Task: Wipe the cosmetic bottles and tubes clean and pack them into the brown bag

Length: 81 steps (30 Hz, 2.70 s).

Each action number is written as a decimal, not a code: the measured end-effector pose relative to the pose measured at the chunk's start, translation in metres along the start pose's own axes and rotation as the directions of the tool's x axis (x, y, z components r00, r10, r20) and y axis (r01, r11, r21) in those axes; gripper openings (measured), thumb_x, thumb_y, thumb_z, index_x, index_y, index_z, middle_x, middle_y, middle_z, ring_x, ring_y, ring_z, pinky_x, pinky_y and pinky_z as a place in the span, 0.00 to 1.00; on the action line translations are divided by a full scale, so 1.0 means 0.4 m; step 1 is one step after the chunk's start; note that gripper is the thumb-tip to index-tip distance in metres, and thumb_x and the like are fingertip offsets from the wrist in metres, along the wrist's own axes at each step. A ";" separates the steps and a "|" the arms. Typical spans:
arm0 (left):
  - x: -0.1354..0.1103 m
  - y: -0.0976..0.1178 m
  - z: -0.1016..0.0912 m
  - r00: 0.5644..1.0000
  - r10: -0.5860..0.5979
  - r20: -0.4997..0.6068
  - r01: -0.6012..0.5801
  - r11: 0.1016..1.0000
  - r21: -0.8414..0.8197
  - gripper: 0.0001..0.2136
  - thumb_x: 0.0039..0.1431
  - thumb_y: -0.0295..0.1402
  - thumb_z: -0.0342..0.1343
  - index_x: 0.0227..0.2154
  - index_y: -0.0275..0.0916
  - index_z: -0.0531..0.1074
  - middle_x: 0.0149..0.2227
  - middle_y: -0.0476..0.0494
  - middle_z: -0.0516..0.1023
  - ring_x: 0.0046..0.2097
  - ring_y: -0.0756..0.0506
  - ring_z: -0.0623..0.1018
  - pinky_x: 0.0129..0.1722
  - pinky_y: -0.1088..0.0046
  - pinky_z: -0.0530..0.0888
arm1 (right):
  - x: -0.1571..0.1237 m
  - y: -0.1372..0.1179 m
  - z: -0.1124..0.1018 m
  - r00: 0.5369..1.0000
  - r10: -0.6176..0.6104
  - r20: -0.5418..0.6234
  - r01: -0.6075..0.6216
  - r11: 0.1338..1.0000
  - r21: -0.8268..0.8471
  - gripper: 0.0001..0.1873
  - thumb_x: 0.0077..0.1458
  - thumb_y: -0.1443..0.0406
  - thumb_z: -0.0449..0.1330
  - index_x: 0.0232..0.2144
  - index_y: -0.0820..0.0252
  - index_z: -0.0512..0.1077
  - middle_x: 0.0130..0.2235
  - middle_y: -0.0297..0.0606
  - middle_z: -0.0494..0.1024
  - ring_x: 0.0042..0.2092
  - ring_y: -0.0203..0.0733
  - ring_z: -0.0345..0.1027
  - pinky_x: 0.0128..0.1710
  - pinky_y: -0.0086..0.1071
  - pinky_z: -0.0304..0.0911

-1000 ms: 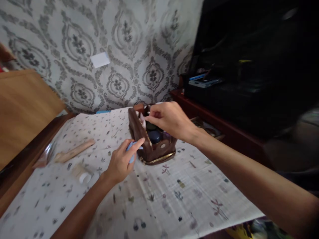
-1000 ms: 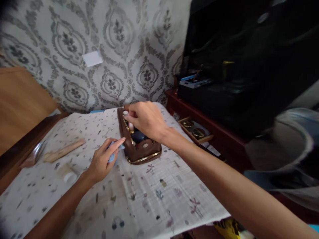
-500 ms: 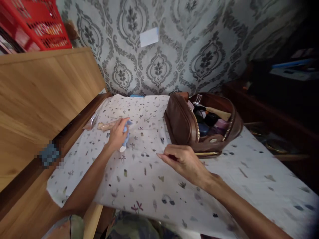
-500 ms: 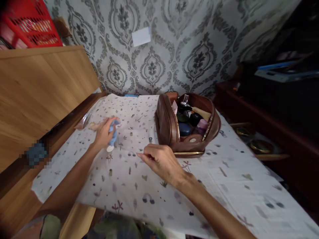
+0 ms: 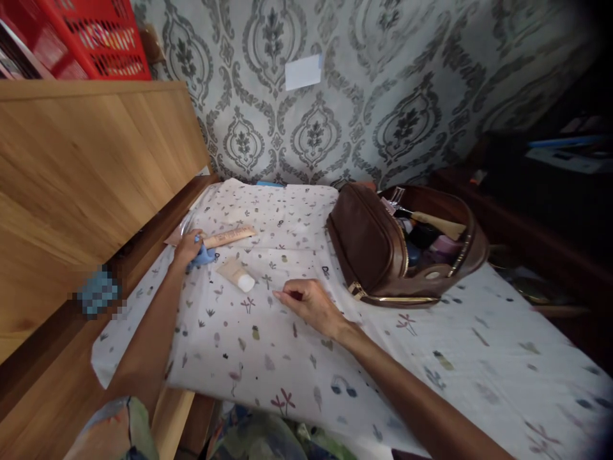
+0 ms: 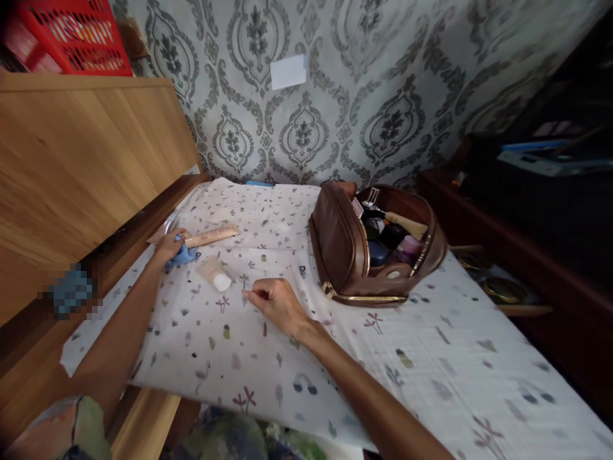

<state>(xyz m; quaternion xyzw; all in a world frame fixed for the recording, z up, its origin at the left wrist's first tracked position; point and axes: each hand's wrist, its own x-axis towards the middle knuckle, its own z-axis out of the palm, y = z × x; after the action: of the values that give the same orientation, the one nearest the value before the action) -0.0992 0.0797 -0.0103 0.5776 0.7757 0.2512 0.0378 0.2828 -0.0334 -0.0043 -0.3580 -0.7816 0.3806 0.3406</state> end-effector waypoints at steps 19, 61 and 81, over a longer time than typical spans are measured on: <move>-0.116 0.147 -0.041 0.987 -0.037 -0.153 -0.050 0.847 -0.528 0.23 0.51 0.38 0.60 0.51 0.39 0.68 0.41 0.46 0.72 0.42 0.45 0.75 0.43 0.71 0.74 | -0.018 0.075 0.041 0.965 0.238 -0.111 -0.195 0.932 0.307 0.21 0.56 0.48 0.62 0.27 0.61 0.73 0.23 0.31 0.69 0.25 0.33 0.59 0.23 0.27 0.54; -0.408 0.462 0.105 0.921 0.364 0.142 -0.166 0.694 -0.700 0.13 0.65 0.44 0.50 0.39 0.43 0.74 0.37 0.48 0.79 0.39 0.45 0.77 0.41 0.71 0.73 | -0.006 0.083 0.001 0.943 0.329 -0.053 -0.139 0.531 0.836 0.30 0.38 0.50 0.76 0.39 0.57 0.72 0.31 0.30 0.75 0.28 0.32 0.66 0.29 0.27 0.63; -0.437 0.463 0.108 0.849 0.489 0.200 -0.155 0.592 -0.791 0.18 0.59 0.39 0.59 0.51 0.42 0.71 0.49 0.44 0.79 0.50 0.44 0.78 0.52 0.69 0.74 | -0.006 0.100 -0.029 0.927 0.313 -0.207 -0.143 0.806 0.575 0.30 0.48 0.42 0.67 0.45 0.57 0.74 0.27 0.30 0.70 0.27 0.34 0.60 0.25 0.29 0.56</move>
<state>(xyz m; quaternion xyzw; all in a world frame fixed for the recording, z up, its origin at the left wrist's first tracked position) 0.1359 -0.0272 -0.0081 0.6809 0.4558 0.4277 0.3817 0.3053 -0.0131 -0.0330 -0.3893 -0.5306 0.5703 0.4916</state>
